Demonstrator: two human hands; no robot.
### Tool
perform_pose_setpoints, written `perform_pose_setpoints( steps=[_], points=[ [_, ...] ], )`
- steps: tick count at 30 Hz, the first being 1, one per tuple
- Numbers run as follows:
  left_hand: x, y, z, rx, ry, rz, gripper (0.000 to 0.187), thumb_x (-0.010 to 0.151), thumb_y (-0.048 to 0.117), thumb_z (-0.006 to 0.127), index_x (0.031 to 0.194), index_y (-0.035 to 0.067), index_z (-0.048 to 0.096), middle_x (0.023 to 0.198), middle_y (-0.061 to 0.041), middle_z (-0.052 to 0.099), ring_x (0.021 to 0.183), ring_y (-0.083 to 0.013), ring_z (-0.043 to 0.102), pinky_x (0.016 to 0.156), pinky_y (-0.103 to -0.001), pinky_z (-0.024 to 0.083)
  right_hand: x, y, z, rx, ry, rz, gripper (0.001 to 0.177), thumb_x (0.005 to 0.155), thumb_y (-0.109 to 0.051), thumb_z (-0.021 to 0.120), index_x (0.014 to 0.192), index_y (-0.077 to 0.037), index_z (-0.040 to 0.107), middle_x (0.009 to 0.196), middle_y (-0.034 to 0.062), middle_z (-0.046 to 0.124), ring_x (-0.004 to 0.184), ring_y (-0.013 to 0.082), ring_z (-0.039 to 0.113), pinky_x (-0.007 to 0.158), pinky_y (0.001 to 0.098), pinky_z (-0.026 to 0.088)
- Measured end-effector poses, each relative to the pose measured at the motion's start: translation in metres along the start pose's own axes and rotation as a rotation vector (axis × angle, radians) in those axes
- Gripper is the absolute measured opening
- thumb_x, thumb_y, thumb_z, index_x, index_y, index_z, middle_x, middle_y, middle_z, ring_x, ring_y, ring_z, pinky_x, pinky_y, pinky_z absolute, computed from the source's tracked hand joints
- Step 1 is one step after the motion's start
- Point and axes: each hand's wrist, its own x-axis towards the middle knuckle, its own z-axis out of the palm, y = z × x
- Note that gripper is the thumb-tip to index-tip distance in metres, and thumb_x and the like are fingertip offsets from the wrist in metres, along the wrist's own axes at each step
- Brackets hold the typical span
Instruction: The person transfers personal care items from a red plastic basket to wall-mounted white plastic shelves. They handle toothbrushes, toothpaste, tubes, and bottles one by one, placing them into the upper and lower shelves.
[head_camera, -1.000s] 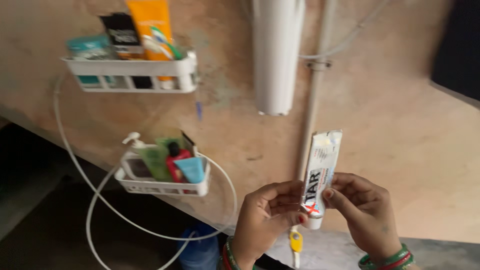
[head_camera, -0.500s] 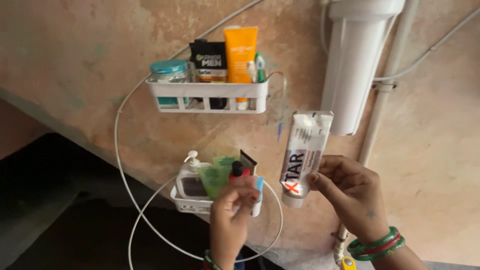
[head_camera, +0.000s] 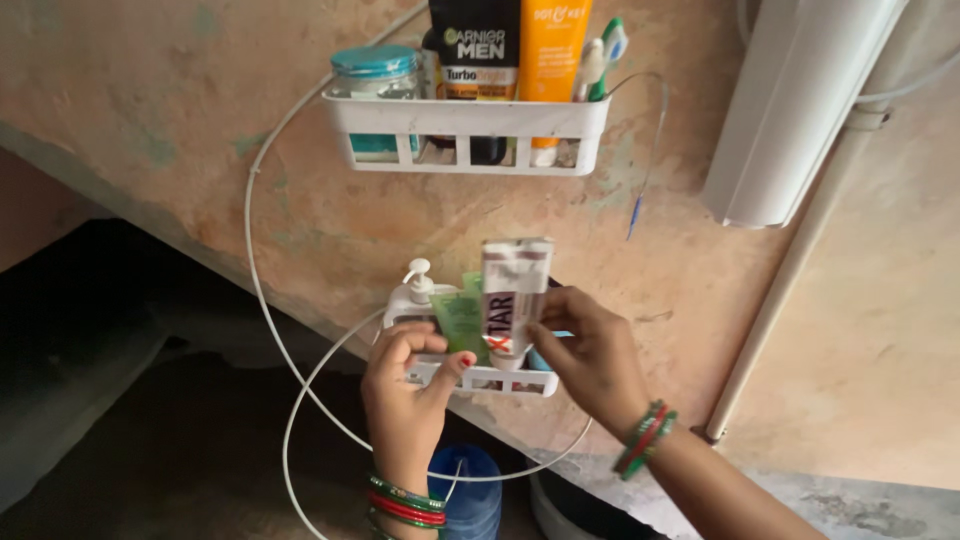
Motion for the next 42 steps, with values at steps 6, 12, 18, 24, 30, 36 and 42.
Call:
perform_pose_setpoints(
  steps=[6, 12, 18, 24, 30, 36, 42],
  points=[
    [-0.001, -0.028, 0.009, -0.118, -0.130, -0.104, 0.034, 0.084, 0.009, 0.074, 0.117, 0.004, 0.069, 0.096, -0.008, 0.078, 0.085, -0.0166, 0.073, 0.067, -0.030, 0.054, 0.002, 0.008, 0.047, -0.147, -0.028, -0.022, 0.020, 0.089, -0.010, 0.073, 0.107, -0.002, 0.066, 0.088, 0.0077, 0.078, 0.083, 0.0165, 0.080, 0.073, 0.0286, 0.064],
    [-0.006, -0.083, 0.011, -0.111, 0.056, -0.174, 0.014, 0.094, 0.005, 0.070, 0.106, -0.002, 0.068, 0.088, -0.010, 0.077, 0.079, -0.0155, 0.075, 0.072, -0.030, 0.060, 0.027, 0.003, 0.053, -0.679, -0.151, -0.441, 0.028, 0.087, -0.015, 0.071, 0.114, -0.006, 0.070, 0.098, 0.0129, 0.074, 0.084, 0.0338, 0.070, 0.068, 0.0461, 0.055],
    [-0.002, -0.114, 0.026, -0.174, 0.084, -0.235, 0.014, 0.092, 0.001, 0.067, 0.106, -0.003, 0.068, 0.092, -0.011, 0.076, 0.083, -0.0137, 0.073, 0.075, -0.032, 0.061, 0.076, 0.013, 0.065, -1.145, -0.290, -0.496, 0.005, 0.085, -0.014, 0.067, 0.089, -0.011, 0.069, 0.079, 0.0061, 0.073, 0.086, 0.0272, 0.070, 0.092, 0.0442, 0.044],
    [-0.001, -0.107, 0.032, 0.121, 0.117, -0.240, 0.012, 0.089, 0.003, 0.073, 0.101, 0.000, 0.072, 0.084, -0.016, 0.076, 0.078, -0.0175, 0.078, 0.067, -0.031, 0.059, 0.091, 0.013, 0.050, -1.223, -0.250, -0.488, 0.008, 0.078, -0.012, 0.066, 0.071, -0.015, 0.069, 0.067, 0.0097, 0.070, 0.081, 0.0280, 0.069, 0.099, 0.0453, 0.041],
    [-0.001, -0.105, 0.033, 0.354, 0.027, -0.215, 0.010, 0.088, 0.008, 0.073, 0.095, 0.001, 0.071, 0.089, -0.016, 0.076, 0.084, -0.0358, 0.074, 0.071, -0.042, 0.057, 0.088, 0.013, 0.041, -1.260, -0.271, -0.464, 0.008, 0.076, -0.009, 0.065, 0.073, -0.014, 0.070, 0.068, 0.0083, 0.069, 0.082, 0.0279, 0.068, 0.099, 0.0457, 0.041],
    [-0.006, -0.100, 0.038, 0.551, 0.028, -0.060, 0.027, 0.085, 0.008, 0.073, 0.111, 0.004, 0.071, 0.102, -0.018, 0.072, 0.098, -0.0385, 0.067, 0.087, -0.048, 0.052, 0.080, 0.022, 0.037, -1.152, -0.263, -0.476, 0.008, 0.084, -0.014, 0.066, 0.080, -0.016, 0.073, 0.077, 0.0043, 0.073, 0.091, 0.0245, 0.069, 0.110, 0.0511, 0.036],
    [-0.004, -0.075, 0.035, 0.433, 0.036, -0.044, 0.048, 0.086, 0.003, 0.070, 0.133, 0.006, 0.063, 0.109, -0.015, 0.072, 0.104, -0.0351, 0.068, 0.091, -0.047, 0.052, 0.069, 0.028, 0.033, -1.009, -0.289, -0.461, 0.017, 0.087, -0.021, 0.068, 0.101, -0.015, 0.076, 0.093, 0.0057, 0.075, 0.105, 0.0236, 0.067, 0.116, 0.0522, 0.030]
  ],
)
